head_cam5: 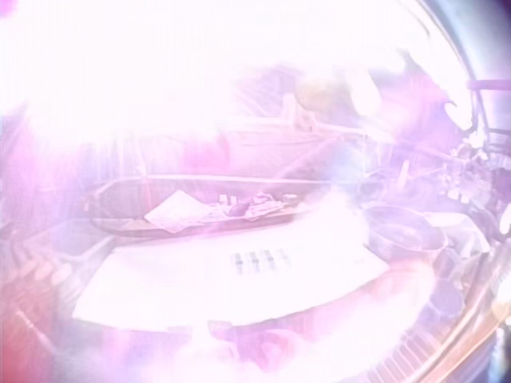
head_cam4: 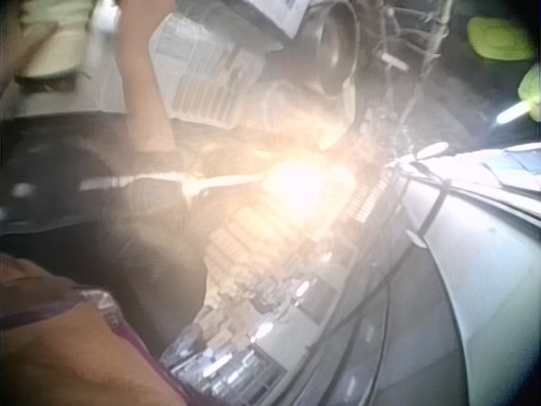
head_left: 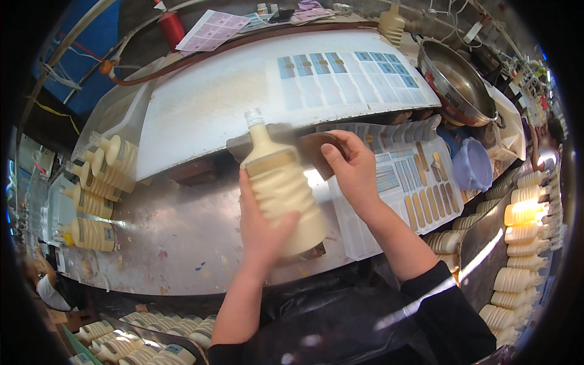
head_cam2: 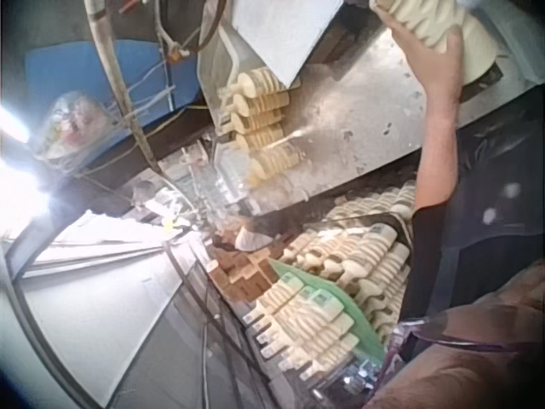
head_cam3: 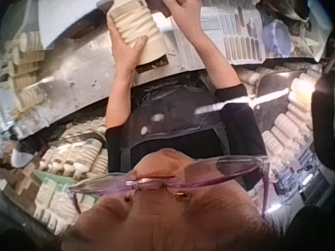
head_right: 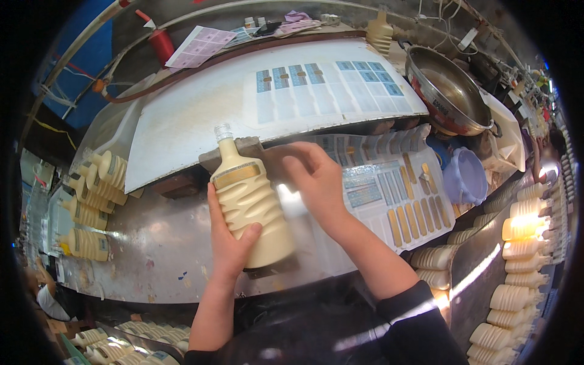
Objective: The person applies labels to cream-colored ribbed bottles using a small rectangular tool. They pick up a bottle, place a label on its side, and smooth it with the tool. The person repeats this process for multiple bottles, placing finished ones on a nearby tray.
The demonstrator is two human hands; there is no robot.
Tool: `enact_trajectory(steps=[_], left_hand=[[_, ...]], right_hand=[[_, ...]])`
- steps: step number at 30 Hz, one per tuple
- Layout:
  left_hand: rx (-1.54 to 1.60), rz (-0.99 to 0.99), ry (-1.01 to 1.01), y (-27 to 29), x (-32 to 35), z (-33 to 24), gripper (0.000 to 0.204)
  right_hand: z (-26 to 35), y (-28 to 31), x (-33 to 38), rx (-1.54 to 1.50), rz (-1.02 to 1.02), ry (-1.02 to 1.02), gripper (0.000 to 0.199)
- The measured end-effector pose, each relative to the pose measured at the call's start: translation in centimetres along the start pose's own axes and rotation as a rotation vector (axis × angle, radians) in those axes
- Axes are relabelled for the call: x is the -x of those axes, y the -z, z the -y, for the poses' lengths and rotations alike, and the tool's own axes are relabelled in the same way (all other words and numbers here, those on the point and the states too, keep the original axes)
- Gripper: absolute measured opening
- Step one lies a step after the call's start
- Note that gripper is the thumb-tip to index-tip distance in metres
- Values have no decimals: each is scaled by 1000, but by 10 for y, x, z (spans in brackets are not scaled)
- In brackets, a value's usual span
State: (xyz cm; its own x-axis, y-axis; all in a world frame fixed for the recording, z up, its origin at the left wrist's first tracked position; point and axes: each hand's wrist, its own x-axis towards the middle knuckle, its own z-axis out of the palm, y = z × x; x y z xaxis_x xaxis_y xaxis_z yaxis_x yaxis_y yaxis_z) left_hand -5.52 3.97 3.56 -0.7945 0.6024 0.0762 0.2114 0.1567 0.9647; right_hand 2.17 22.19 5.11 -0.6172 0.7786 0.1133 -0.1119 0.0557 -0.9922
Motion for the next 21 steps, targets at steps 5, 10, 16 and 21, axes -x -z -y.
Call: enact_trajectory(steps=[5, 10, 16, 21], left_hand=[[81, -30, 48, -3, 5, -9, 110], [-36, -53, 72, -3, 16, -14, 101], [-150, -49, 29, -11, 28, -12, 99], [-151, -171, -172, -15, 34, -1, 94]], right_hand=[[4, -2, 23, 530, 41, 530, 22], [26, -5, 29, 620, 197, 876, 27], [26, -36, 29, 685, 395, 1028, 16], [31, -47, 15, 647, 326, 1082, 20]])
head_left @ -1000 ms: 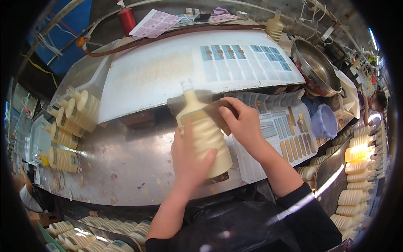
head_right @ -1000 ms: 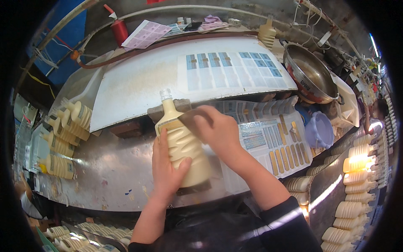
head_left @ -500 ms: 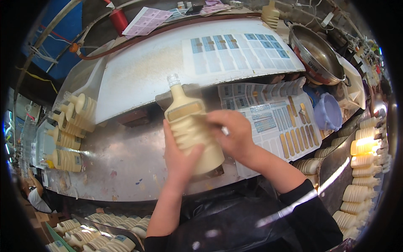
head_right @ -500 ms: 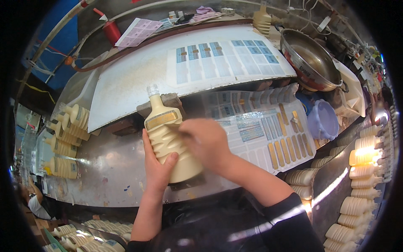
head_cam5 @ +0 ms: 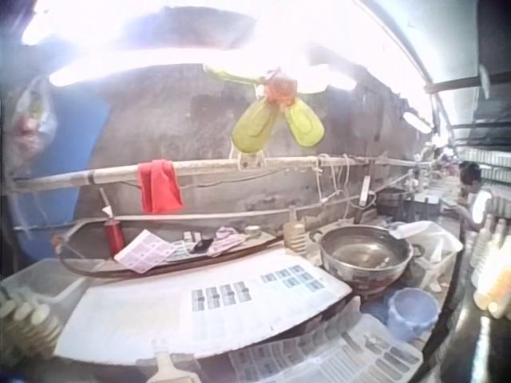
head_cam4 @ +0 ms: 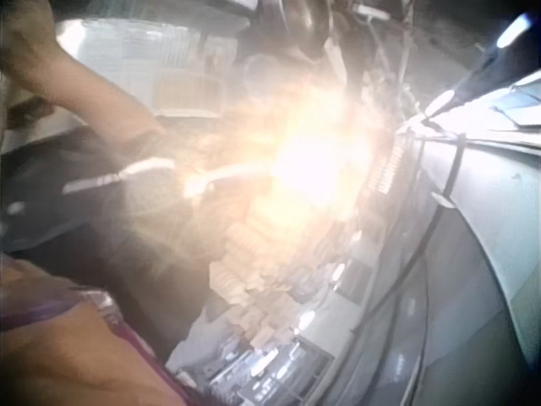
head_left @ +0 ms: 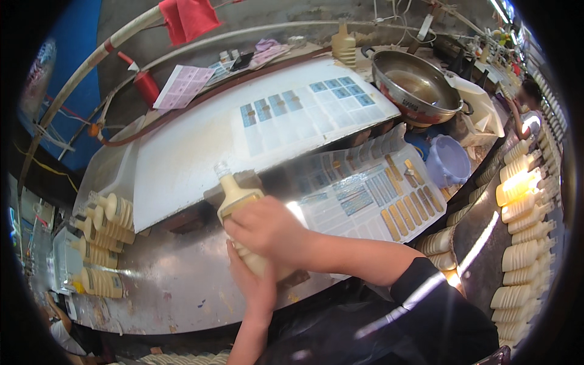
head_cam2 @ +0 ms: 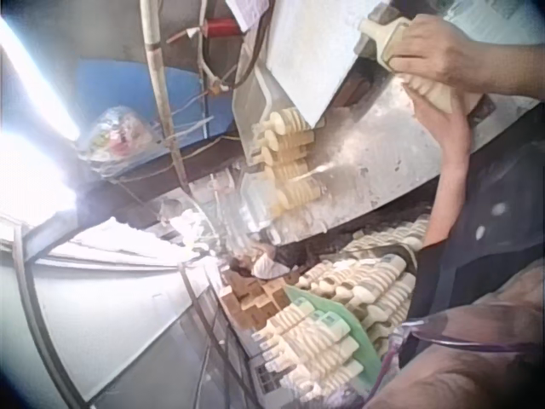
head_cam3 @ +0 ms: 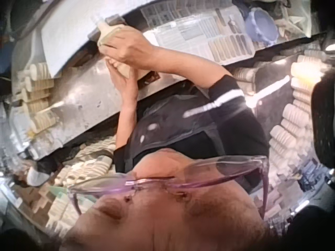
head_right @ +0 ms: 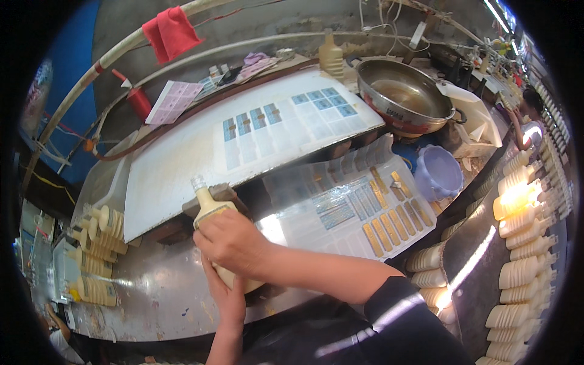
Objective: The person applies labels to cream-colored ribbed bottles using a small rectangular tool. They pick up a bottle, place a label on its side, and smooth it with the tool. The person repeats this process for multiple bottles, placing finished ones on a nearby tray.
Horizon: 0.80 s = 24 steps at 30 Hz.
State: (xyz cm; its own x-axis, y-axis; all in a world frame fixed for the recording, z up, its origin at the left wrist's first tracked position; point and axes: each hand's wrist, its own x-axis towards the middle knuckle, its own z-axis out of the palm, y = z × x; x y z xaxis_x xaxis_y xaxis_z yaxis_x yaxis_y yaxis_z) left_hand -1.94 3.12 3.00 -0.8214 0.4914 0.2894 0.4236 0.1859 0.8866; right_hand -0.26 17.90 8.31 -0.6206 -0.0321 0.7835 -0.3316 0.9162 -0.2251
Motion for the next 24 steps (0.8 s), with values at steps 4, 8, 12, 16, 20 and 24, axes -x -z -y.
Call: enact_trajectory(steps=[4, 8, 12, 16, 20, 24], left_hand=[[54, 78, 139, 7, 13, 11, 102], [17, 72, 130, 4, 16, 13, 103], [-3, 76, 80, 4, 17, 17, 105], [24, 58, 58, 4, 19, 22, 105], [92, 56, 33, 0, 18, 25, 106], [154, 47, 57, -1, 20, 29, 107]], right_hand=[[-1, 9, 10, -154, 129, -120, 27], [-35, 46, 16, -317, 41, -571, 24], [-74, 79, 47, -633, 134, -1074, 23], [-95, 96, 74, -602, 115, -1221, 31], [-107, 110, 82, -364, 85, -1221, 40], [-117, 109, 82, -320, 70, -1161, 38]])
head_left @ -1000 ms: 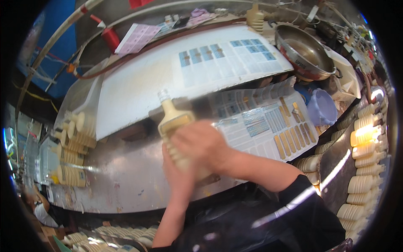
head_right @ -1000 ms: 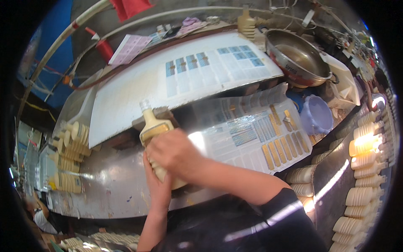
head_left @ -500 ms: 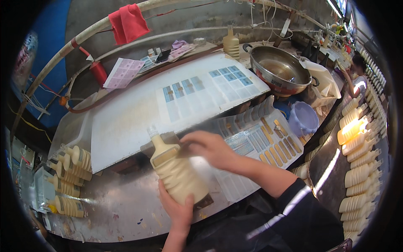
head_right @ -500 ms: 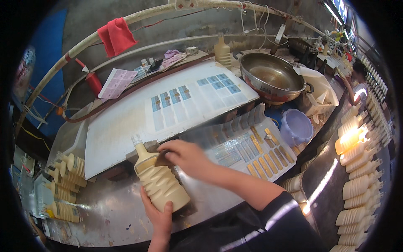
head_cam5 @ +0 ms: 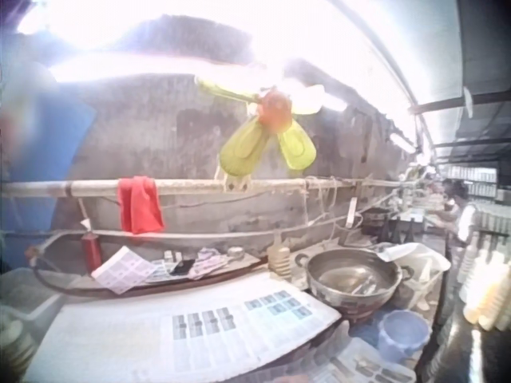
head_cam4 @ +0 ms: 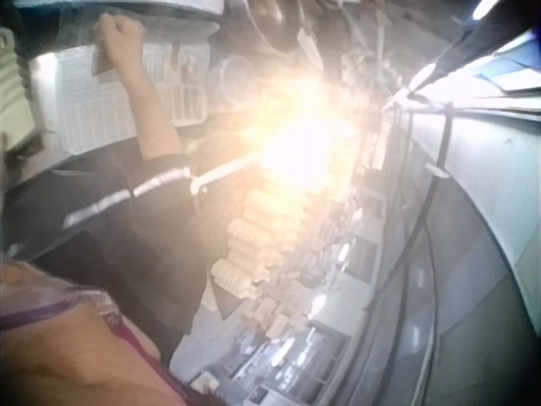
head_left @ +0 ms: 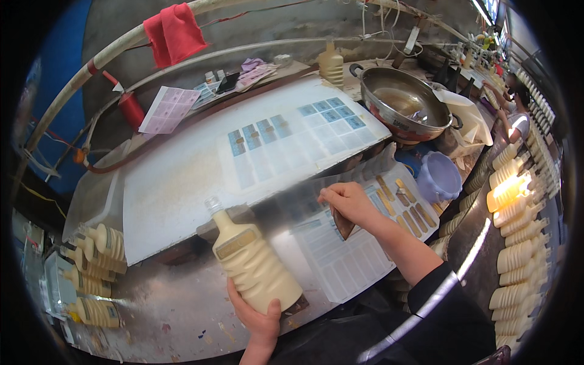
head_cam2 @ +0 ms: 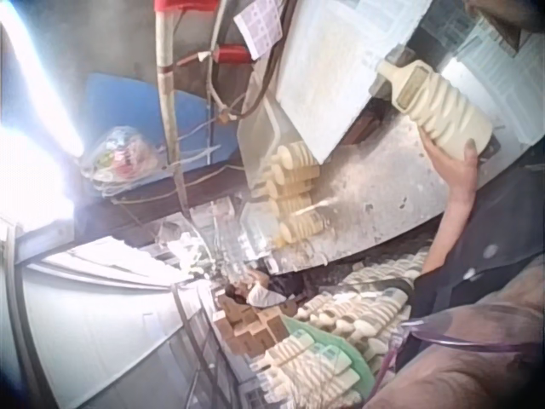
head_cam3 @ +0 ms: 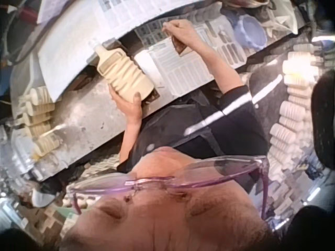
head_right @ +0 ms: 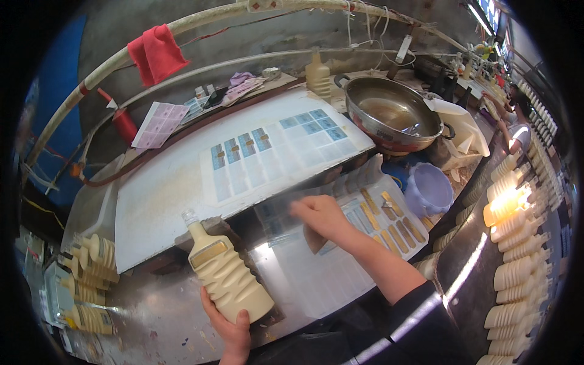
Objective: The person applies labels to cream-colored ribbed bottles using a small rectangular tool. They pick up a bottle, place a label on its side, and smooth it with the tool. The person repeats this process for multiple bottles, placing finished ones on a nearby tray.
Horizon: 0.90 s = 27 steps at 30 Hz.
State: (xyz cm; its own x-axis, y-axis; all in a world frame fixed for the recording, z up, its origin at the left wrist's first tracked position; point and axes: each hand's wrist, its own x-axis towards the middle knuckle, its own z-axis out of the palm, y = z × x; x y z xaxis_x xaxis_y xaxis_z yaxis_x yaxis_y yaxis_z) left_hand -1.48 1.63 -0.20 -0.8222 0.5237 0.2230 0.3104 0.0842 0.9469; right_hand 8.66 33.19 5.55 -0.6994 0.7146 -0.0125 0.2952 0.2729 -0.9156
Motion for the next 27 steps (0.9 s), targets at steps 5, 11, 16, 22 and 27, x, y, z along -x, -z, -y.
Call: enact_trajectory(steps=[5, 11, 16, 22, 27], left_hand=[[12, 33, 81, 7, 1, -15, 107], [2, 109, 78, 8, 0, -2, 111], [-248, -12, -108, 13, -6, -6, 109], [180, -4, 211, 21, -89, -29, 68], [292, 42, 287, 9, -109, -3, 37]], right_hand=[[2, -25, -1, 38, 28, 37, 30], [4, -40, 17, -14, 83, -51, 23], [13, -52, 33, 39, 198, 10, 23], [50, -96, 22, -115, 247, 79, 35], [62, -121, 8, -352, 380, -154, 38]])
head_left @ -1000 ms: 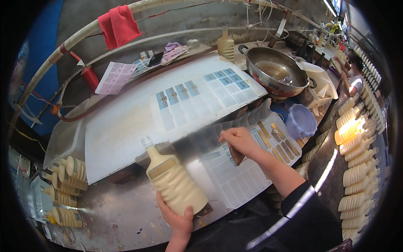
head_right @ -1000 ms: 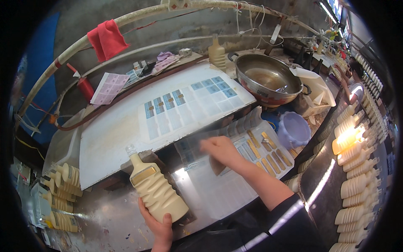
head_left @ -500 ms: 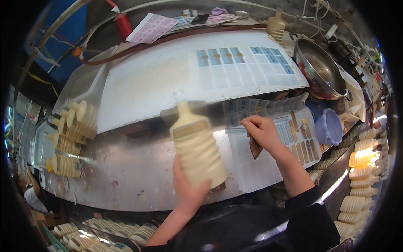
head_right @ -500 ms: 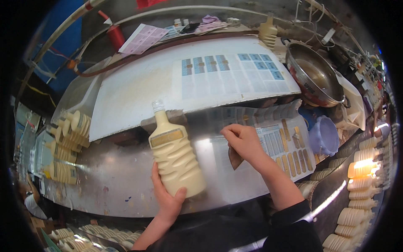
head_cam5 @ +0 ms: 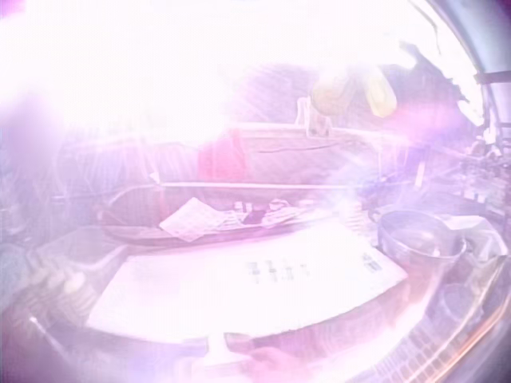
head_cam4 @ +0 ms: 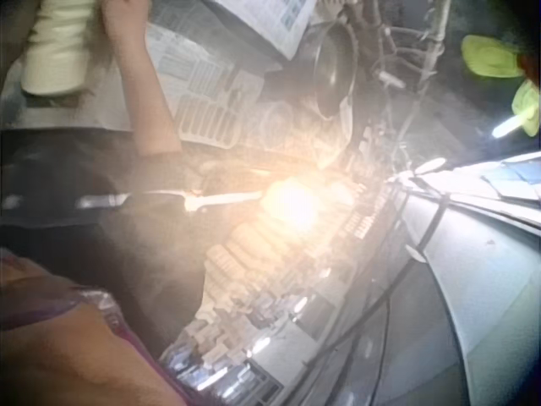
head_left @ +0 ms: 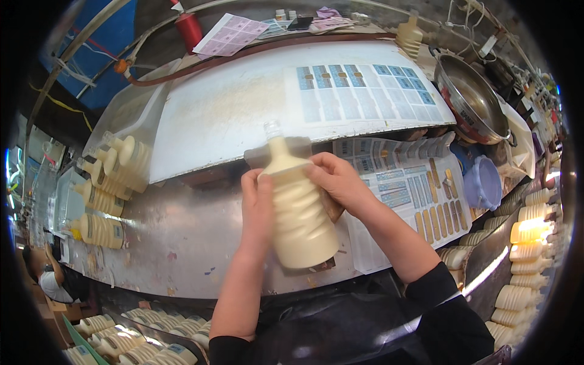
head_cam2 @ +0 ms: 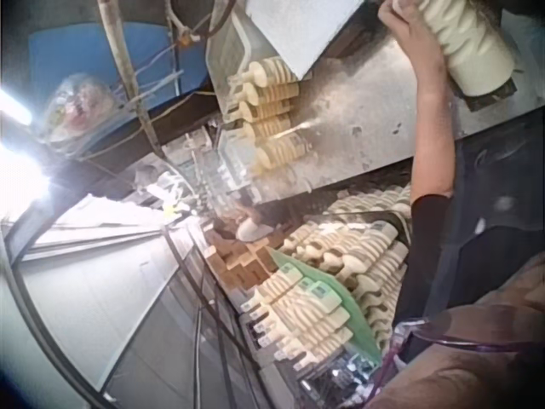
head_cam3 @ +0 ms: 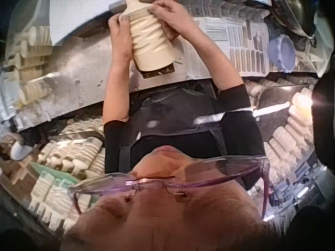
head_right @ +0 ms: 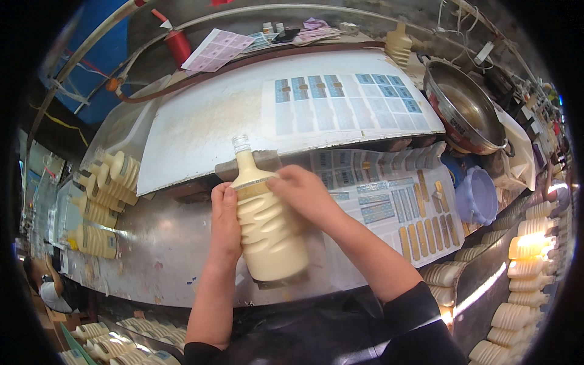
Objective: The person applies labels to cream-colored ribbed bottles using a small rectangular tool. They pick up a bottle, place a label on its side, and smooth it with the tool. The person repeats this process for multiple bottles, placing finished ones on a nearby tray.
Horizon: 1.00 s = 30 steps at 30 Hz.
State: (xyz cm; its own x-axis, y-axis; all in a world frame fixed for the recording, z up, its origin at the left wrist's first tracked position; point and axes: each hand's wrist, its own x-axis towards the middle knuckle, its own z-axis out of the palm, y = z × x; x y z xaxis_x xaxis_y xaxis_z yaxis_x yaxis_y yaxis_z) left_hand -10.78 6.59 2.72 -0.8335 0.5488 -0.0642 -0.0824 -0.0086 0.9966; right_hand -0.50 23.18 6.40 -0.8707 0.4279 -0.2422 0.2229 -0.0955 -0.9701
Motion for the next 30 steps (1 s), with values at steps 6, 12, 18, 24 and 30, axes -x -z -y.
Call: enact_trajectory(steps=[6, 12, 18, 24, 30], left_hand=[[125, 8, 16, 0, -2, 10, 32], [209, -28, 75, 1, 1, -4, 39], [27, 46, 74, -2, -1, -3, 39], [181, 29, 125, -1, 0, -3, 30], [450, 38, 205, -3, 3, -6, 32]], right_hand=[[-10, -3, -2, -155, 2, -51, 37], [-11, 22, -12, -201, -18, 19, 29], [42, -9, 8, 39, -231, 335, 30], [1, -31, 1, 392, -447, 588, 36], [-32, -12, -5, 94, -535, 461, 36]])
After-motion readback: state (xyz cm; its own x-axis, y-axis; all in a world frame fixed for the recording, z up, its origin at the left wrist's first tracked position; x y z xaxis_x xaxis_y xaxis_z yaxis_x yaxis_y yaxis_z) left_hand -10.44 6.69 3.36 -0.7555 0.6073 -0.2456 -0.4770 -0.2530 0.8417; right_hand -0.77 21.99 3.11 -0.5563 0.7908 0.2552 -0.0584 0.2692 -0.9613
